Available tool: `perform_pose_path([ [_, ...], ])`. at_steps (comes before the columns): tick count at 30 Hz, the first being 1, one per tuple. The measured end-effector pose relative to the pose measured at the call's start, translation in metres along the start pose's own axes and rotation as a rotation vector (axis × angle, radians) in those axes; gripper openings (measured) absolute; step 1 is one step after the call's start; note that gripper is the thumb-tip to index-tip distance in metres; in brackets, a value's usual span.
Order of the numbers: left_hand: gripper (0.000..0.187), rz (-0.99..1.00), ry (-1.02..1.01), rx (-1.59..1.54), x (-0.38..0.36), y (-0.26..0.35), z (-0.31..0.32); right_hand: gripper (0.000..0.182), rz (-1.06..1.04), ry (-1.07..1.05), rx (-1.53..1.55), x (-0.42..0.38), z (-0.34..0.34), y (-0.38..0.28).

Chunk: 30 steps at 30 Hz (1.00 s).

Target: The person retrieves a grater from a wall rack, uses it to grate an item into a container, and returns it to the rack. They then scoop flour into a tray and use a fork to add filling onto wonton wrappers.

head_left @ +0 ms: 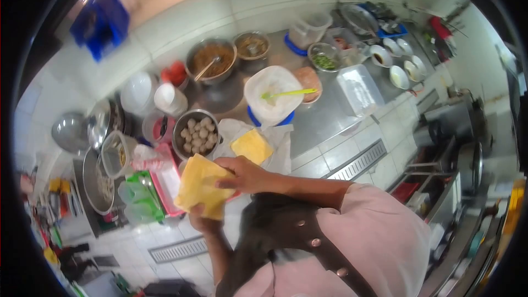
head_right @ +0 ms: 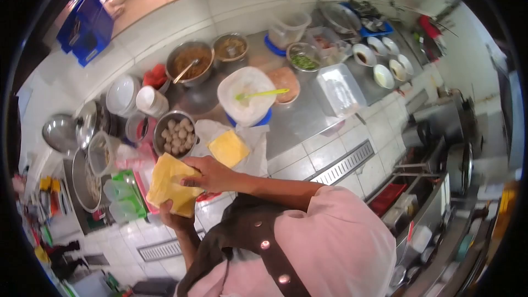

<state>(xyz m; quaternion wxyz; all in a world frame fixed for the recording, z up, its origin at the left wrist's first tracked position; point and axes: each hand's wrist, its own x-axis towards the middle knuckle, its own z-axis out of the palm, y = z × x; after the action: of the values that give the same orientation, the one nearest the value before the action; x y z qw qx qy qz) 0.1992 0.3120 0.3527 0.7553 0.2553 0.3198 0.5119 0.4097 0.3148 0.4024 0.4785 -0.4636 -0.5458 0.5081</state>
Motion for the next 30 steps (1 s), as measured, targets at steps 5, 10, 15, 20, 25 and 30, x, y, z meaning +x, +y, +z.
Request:
perform_pose_path([
  [5, 0.082, 0.09, -0.082, 0.048, 0.017, -0.026, -0.001, 0.035, -0.051, 0.218, -0.105, -0.011, 0.005, -0.034],
  [10, 0.086, 0.085, -0.036, -0.235, 0.017, -0.042, 0.054, 0.039, 0.011, 0.304, -0.146, -0.026, -0.007, -0.004],
  [15, 0.085, -0.065, -0.023, -0.056, 0.021, -0.065, 0.09, 0.045, 0.033, -0.16, -0.419, -0.051, -0.12, -0.029],
  [20, 0.081, -0.138, -0.393, -0.526, 0.05, -0.099, 0.149, 0.013, 0.004, 0.671, -0.644, -0.065, -0.376, 0.05],
  [25, 0.082, -0.014, -0.312, -0.472, 0.082, -0.14, 0.228, 0.026, 0.301, 0.999, -1.133, -0.092, -0.56, 0.105],
  [30, 0.081, -0.027, -0.216, -0.432, 0.086, -0.165, 0.275, 0.026, 0.228, 0.922, -0.991, -0.083, -0.612, 0.138],
])
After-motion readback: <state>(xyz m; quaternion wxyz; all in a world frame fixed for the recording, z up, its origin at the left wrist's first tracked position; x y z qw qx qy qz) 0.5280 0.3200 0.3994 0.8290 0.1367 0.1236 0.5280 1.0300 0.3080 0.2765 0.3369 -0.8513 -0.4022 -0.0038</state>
